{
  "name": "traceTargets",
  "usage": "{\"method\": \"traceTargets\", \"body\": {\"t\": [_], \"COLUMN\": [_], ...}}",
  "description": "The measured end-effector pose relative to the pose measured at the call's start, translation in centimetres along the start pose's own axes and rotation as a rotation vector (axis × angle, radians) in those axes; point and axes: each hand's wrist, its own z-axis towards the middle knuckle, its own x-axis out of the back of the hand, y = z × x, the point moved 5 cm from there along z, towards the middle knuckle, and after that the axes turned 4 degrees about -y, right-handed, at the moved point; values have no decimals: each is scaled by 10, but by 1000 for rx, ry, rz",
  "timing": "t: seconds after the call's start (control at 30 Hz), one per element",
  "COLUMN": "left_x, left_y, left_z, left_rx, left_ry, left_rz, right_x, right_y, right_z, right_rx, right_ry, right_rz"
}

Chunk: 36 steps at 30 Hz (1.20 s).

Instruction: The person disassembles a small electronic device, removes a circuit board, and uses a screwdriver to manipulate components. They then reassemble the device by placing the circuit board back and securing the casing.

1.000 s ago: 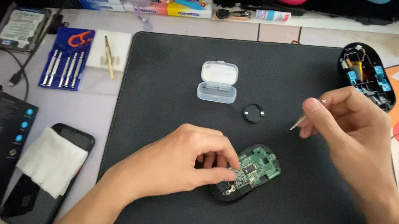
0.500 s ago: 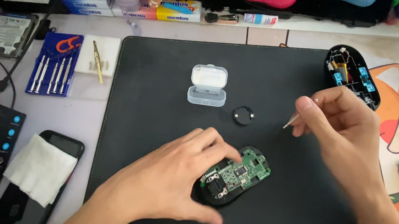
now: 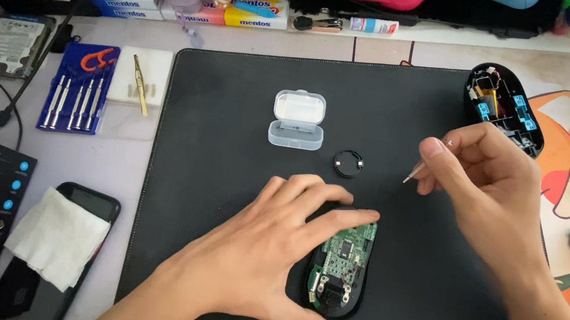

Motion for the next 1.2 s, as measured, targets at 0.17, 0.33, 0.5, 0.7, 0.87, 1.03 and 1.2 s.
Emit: {"method": "traceTargets", "body": {"t": [0.17,0.33,0.5,0.7,0.87,1.03,1.2], "left_x": [0,2,10,11,10,11,10], "left_y": [-1,-10,-25,-31,-33,-34,-35], "left_z": [1,-3,-11,-10,-9,-9,-9], "left_rx": [-12,121,255,259,241,201,229], "left_ry": [51,-9,45,96,105,128,103], "left_rz": [69,62,196,180,183,186,154], "right_x": [-1,-6,-15,-40,-50,-53,-54], "right_y": [4,-8,-25,-34,-37,-35,-35], "right_z": [0,-8,-20,-41,-44,-43,-44], "right_rx": [37,31,193,470,528,531,542], "right_ry": [-3,-4,-120,-209,-265,-306,-309], "right_rz": [47,6,-124,-434,-387,-347,-359]}}
